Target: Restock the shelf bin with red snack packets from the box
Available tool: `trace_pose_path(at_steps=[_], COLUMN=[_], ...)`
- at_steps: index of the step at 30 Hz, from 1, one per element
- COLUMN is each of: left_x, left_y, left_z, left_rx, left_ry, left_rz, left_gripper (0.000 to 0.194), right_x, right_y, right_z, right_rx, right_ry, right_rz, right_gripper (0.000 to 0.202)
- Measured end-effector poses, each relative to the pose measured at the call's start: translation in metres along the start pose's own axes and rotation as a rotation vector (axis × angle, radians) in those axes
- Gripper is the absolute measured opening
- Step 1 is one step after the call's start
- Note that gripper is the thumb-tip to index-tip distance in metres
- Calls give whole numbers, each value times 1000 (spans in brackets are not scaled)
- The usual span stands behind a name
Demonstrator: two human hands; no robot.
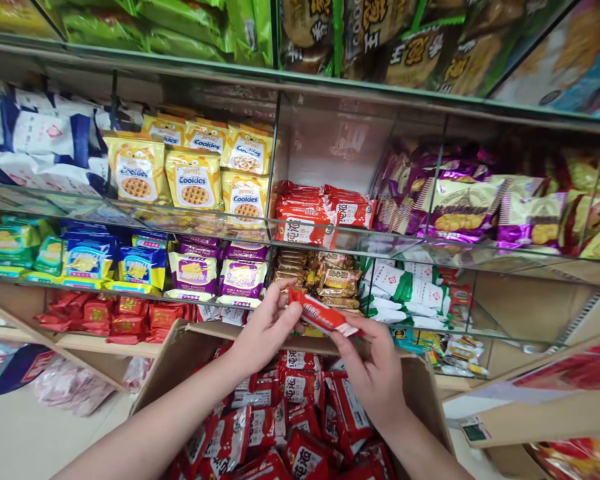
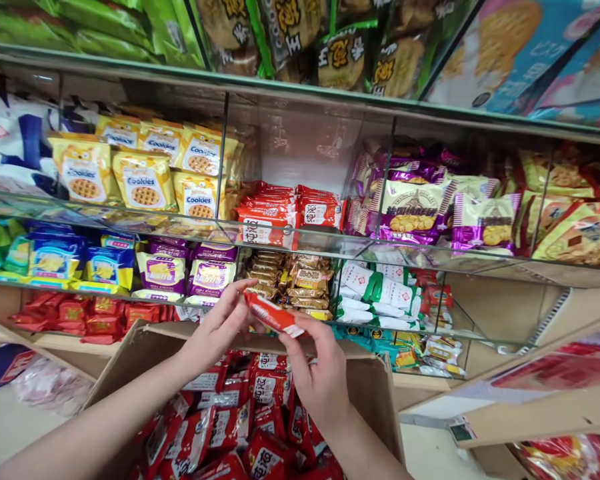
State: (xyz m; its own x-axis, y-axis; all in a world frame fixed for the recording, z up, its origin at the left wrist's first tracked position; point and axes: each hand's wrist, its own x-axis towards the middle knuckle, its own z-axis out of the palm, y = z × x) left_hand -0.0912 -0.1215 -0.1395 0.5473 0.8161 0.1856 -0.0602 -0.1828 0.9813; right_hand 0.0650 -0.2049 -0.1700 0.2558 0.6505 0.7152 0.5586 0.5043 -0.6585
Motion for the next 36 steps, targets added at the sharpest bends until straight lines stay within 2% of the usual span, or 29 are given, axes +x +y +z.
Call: trace_pose_path(at_steps=[2, 6, 13, 16, 18, 22, 25, 29, 32, 36], left_x=[3, 7, 2, 2, 3, 6, 7, 7, 7, 6], left_y=[0, -1, -1, 1, 1, -3, -4, 0, 2, 1], left_z=[-3, -11, -16, -16, -15, -14, -14, -14, -15, -15], left_rx=[-87, -289, -273, -295, -291, -301, -337, -337, -278, -229], left_ry=[-65, -57, -53, -44, -41, 6, -5, -77, -154, -180], left_rz=[-45, -71, -17, -1, 13, -1, 1, -39, -118, -137], left_gripper=[45, 42, 35, 36, 29, 24, 39, 77, 69, 55], right_x=[2, 6, 10, 7, 5, 2, 1, 2, 5, 8], right_y=[0, -1, 2, 0, -2, -1, 2, 3, 1, -1], right_z=[0, -2, -7, -6, -5, -3, -2, 0, 1, 2], right_rx=[6, 119, 106, 109, 152, 206, 205, 319, 407, 467], right_ry=[-59, -137, -164, -167, -174, -189, -193, -149, -123, -66], right_rz=[-120, -131, -157, -57, 18, 83, 155, 339, 429, 486], right_gripper=[34, 33, 34, 30, 29, 25, 17, 8, 9, 18])
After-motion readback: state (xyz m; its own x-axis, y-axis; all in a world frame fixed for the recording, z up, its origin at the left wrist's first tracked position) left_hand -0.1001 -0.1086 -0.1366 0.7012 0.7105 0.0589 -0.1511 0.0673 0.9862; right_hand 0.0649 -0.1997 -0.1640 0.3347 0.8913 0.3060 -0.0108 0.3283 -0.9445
